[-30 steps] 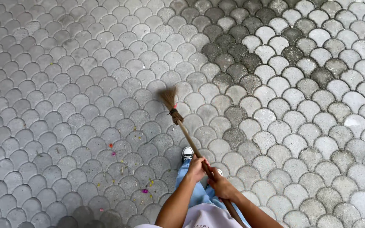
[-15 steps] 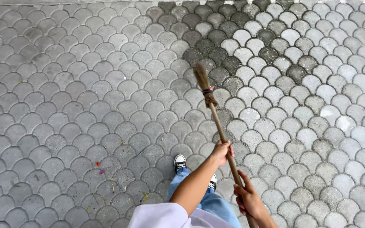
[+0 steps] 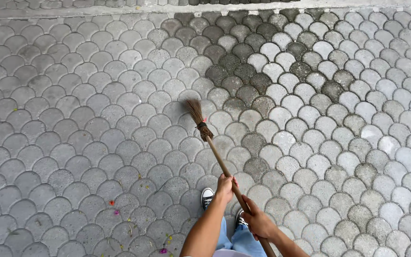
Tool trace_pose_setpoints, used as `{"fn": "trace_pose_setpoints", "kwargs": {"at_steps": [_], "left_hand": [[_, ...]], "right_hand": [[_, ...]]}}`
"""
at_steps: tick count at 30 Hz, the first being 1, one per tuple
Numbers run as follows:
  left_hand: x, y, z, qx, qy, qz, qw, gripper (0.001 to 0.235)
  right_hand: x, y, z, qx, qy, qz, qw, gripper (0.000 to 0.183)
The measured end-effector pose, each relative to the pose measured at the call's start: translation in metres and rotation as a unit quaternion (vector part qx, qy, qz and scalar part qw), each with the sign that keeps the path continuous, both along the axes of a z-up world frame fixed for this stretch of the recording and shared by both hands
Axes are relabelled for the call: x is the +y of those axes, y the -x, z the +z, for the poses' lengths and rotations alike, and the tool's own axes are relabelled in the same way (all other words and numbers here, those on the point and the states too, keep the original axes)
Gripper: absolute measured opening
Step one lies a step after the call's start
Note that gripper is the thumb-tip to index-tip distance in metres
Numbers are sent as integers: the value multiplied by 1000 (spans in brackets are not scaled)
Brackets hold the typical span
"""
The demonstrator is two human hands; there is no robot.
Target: The person sweeps a paved outdoor patio using a traditional straw broom. They gather scattered debris, including fallen flower petals and a purple plastic bag, into a pile while moving around the area.
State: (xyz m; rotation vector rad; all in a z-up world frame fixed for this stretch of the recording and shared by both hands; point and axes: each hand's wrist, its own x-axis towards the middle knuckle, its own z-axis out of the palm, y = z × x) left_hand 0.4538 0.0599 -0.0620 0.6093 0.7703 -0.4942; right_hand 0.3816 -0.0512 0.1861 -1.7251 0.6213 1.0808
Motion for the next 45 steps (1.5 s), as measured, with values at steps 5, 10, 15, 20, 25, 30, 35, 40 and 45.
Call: {"fn": "trace_pose_setpoints", "kwargs": {"at_steps": [5, 10, 15, 20, 25, 30, 35, 40, 45], "left_hand": [[-10, -33, 106, 57, -2, -8, 998, 6], [-53, -35, 115, 40, 81, -40, 995, 9], [29, -14, 85, 140, -27, 54, 988, 26], [101, 1, 69, 98, -103, 140, 980, 10], [73, -26, 105, 67, -110, 158, 979, 7], [-27, -70, 156, 38, 48, -22, 998, 19], [-137, -118, 124, 9, 57, -93, 994, 12], [-85, -140, 100, 60, 4, -37, 998, 19], [-2, -103, 11, 97, -57, 208, 972, 6]], "right_hand": [[-13, -5, 24, 11, -63, -159, 985, 65], [-21, -22, 46, 36, -14, -234, 972, 69], [25, -35, -7, 84, -15, 77, 993, 71], [73, -40, 6, 43, -37, 162, 985, 68], [44, -38, 14, 12, -77, 80, 994, 67], [-29, -48, 32, -60, -38, -97, 993, 69], [-92, -94, 34, -58, 31, -129, 989, 65], [-78, -158, -8, -25, 54, 52, 997, 56], [-34, -192, -40, 12, -61, 355, 933, 57]]}}
